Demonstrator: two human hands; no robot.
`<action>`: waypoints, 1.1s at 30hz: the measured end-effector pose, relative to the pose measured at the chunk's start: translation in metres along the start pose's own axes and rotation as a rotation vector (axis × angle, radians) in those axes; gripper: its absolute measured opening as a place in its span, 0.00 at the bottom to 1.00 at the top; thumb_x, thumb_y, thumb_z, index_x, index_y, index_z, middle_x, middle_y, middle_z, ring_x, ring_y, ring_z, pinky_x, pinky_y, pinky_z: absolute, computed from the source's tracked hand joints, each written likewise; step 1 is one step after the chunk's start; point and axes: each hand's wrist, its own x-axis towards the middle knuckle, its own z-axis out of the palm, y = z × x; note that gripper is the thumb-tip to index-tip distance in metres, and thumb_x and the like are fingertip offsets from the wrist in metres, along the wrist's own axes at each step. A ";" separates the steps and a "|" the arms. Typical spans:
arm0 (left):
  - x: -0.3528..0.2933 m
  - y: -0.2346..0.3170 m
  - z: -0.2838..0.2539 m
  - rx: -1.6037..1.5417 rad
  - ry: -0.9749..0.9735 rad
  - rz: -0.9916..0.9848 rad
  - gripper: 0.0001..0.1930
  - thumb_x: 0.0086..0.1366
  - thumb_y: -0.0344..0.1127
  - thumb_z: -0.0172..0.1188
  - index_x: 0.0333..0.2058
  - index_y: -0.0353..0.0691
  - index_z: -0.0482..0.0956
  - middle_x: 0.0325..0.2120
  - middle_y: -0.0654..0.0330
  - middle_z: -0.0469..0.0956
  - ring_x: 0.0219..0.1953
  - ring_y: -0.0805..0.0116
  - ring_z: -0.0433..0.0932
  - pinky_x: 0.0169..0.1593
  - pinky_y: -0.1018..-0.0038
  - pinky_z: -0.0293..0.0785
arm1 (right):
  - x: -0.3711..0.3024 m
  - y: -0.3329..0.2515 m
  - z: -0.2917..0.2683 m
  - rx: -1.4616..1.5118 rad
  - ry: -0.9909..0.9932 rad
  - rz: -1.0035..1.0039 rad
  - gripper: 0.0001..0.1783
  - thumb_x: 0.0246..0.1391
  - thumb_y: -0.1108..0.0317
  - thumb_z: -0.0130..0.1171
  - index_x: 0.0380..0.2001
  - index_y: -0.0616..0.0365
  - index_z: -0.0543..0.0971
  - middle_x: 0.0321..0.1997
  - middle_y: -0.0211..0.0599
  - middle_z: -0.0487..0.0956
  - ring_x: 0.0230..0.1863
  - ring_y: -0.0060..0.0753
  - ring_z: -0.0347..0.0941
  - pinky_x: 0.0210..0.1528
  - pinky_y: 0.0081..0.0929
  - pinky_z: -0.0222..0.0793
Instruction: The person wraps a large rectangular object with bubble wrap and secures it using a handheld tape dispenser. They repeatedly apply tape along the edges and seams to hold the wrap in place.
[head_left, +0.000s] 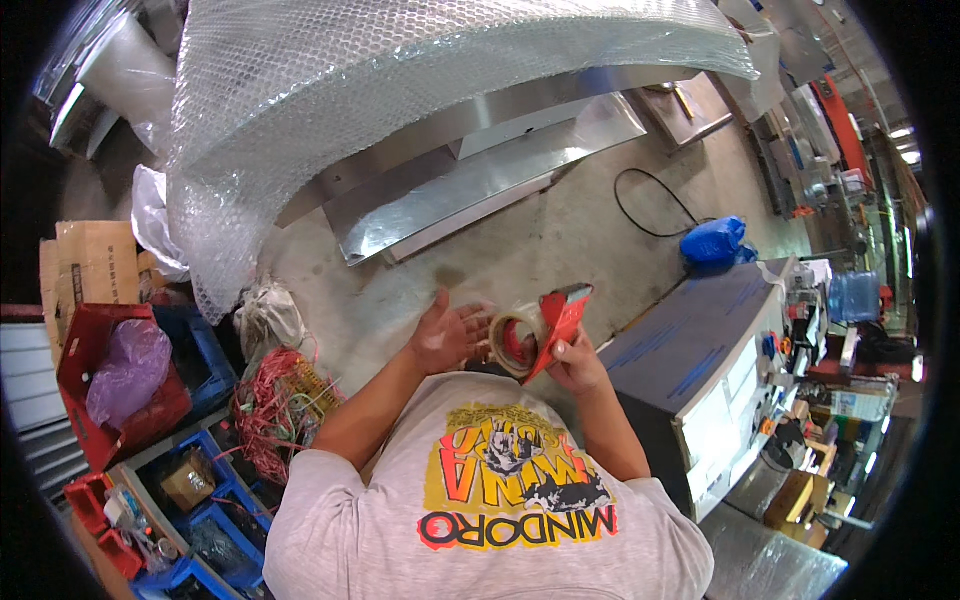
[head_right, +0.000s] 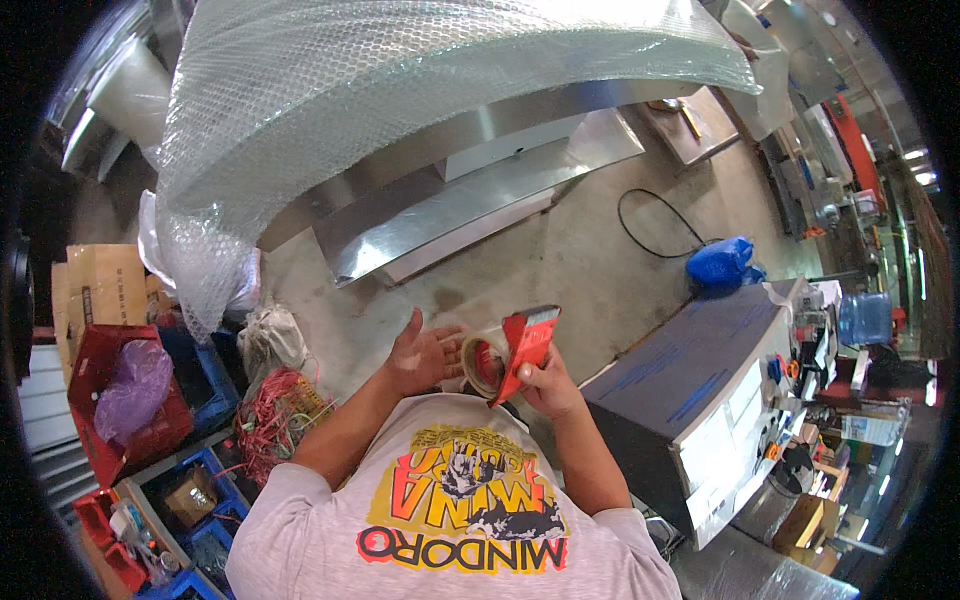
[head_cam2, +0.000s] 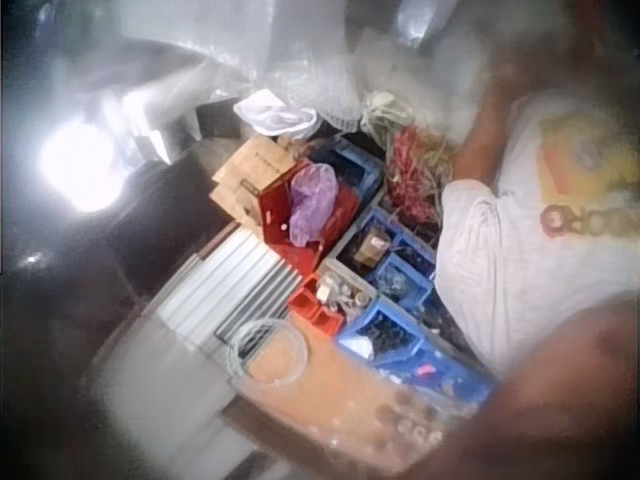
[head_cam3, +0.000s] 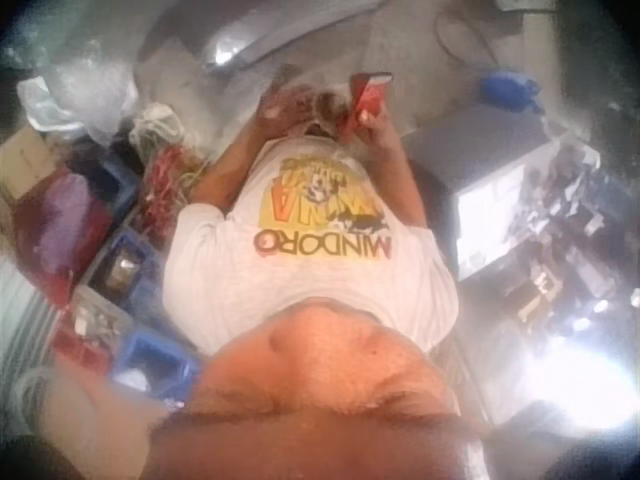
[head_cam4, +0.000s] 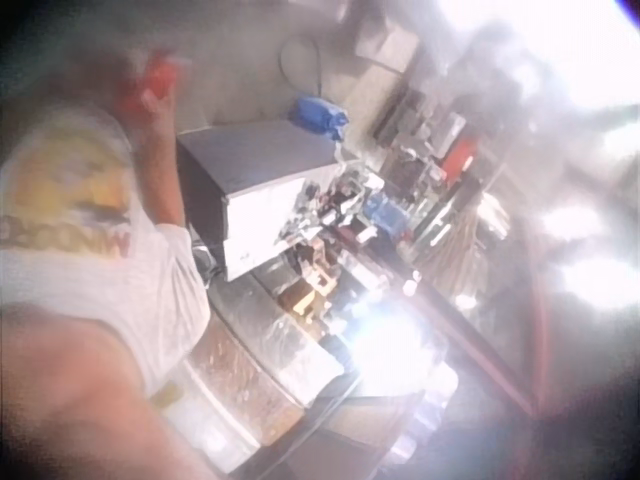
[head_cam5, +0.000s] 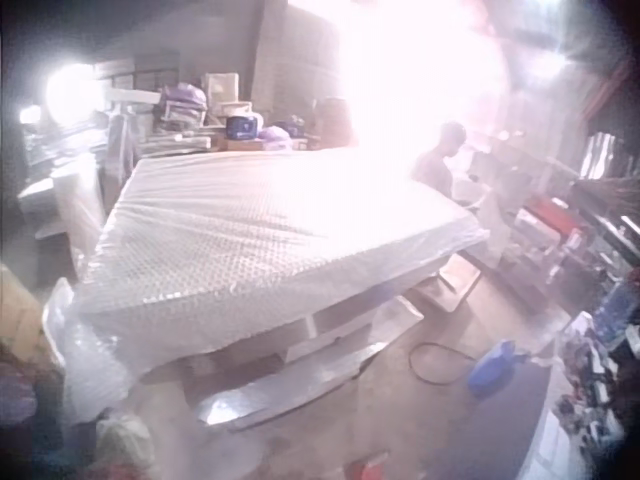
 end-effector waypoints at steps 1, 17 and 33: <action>0.003 0.007 -0.003 0.002 0.040 0.019 0.26 0.68 0.53 0.61 0.57 0.42 0.74 0.45 0.59 0.81 0.47 0.65 0.80 0.52 0.64 0.77 | -0.002 -0.005 -0.001 -0.064 -0.017 0.010 0.43 0.44 0.63 0.77 0.61 0.55 0.66 0.50 0.33 0.79 0.50 0.30 0.77 0.55 0.36 0.73; 0.035 0.045 0.039 0.566 0.640 0.360 0.09 0.69 0.41 0.61 0.43 0.45 0.80 0.32 0.63 0.83 0.32 0.72 0.83 0.35 0.75 0.80 | -0.004 -0.111 -0.040 -0.659 -0.526 0.260 0.43 0.53 0.70 0.72 0.68 0.60 0.60 0.58 0.36 0.75 0.60 0.25 0.68 0.61 0.26 0.65; 0.011 0.102 0.244 2.283 0.583 1.024 0.13 0.62 0.36 0.65 0.41 0.33 0.83 0.30 0.53 0.83 0.33 0.64 0.82 0.40 0.69 0.77 | 0.058 -0.069 -0.007 -0.598 -0.386 0.004 0.47 0.61 0.65 0.64 0.74 0.63 0.49 0.66 0.40 0.68 0.62 0.27 0.65 0.66 0.28 0.59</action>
